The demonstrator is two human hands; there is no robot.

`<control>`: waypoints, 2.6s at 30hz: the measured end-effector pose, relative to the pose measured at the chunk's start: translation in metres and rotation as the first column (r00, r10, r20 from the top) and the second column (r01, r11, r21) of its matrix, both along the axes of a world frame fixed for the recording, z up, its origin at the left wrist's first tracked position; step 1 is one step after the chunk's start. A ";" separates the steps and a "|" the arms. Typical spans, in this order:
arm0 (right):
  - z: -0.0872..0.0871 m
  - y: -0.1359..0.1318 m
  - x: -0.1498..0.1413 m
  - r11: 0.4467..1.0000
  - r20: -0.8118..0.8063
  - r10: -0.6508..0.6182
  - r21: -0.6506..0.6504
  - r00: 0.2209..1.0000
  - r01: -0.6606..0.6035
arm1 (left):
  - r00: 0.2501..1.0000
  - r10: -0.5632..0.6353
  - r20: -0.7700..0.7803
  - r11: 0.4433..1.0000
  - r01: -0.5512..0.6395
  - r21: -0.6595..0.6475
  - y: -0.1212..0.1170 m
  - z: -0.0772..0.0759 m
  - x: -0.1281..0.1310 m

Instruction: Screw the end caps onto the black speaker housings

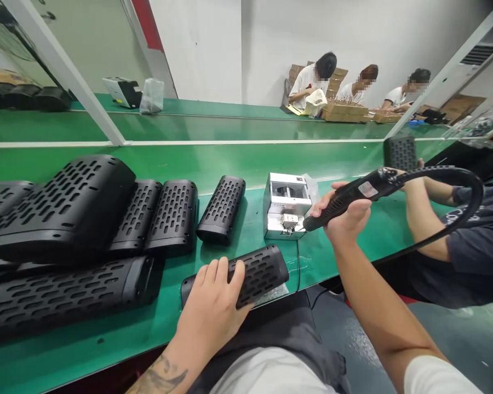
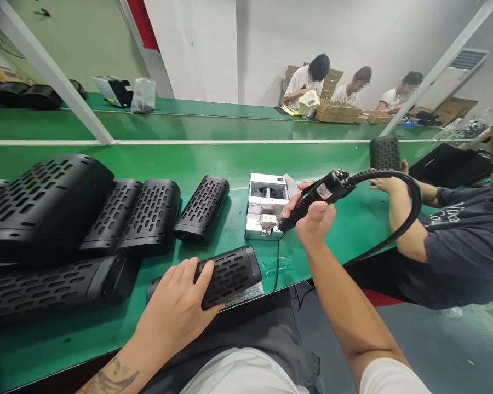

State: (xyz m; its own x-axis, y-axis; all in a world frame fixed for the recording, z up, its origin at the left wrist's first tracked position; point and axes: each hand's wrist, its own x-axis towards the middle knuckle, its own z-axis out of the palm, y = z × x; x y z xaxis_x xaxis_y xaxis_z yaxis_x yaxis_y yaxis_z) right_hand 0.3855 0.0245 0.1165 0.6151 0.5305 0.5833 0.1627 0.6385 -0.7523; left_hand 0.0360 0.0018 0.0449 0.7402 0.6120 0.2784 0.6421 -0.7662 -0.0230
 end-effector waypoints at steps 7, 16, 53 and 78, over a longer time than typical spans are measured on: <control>0.003 -0.004 0.010 0.999 -0.119 0.047 0.002 0.992 -0.047 | 0.999 -0.018 0.037 0.942 0.030 -0.334 0.053 0.043 0.004; 0.004 -0.021 0.011 0.999 -0.162 -0.030 -0.015 0.986 0.028 | 0.929 -0.309 -0.202 0.910 0.226 -0.348 0.213 0.110 0.204; -0.002 -0.033 0.005 0.997 -0.125 -0.012 0.072 0.992 0.021 | 0.953 -0.296 -0.069 0.873 0.241 -0.424 0.226 0.079 0.202; -0.018 0.018 -0.019 0.984 0.074 0.160 -0.084 0.984 -0.154 | 0.757 0.442 0.481 0.782 -0.063 -0.620 -0.009 -0.066 -0.093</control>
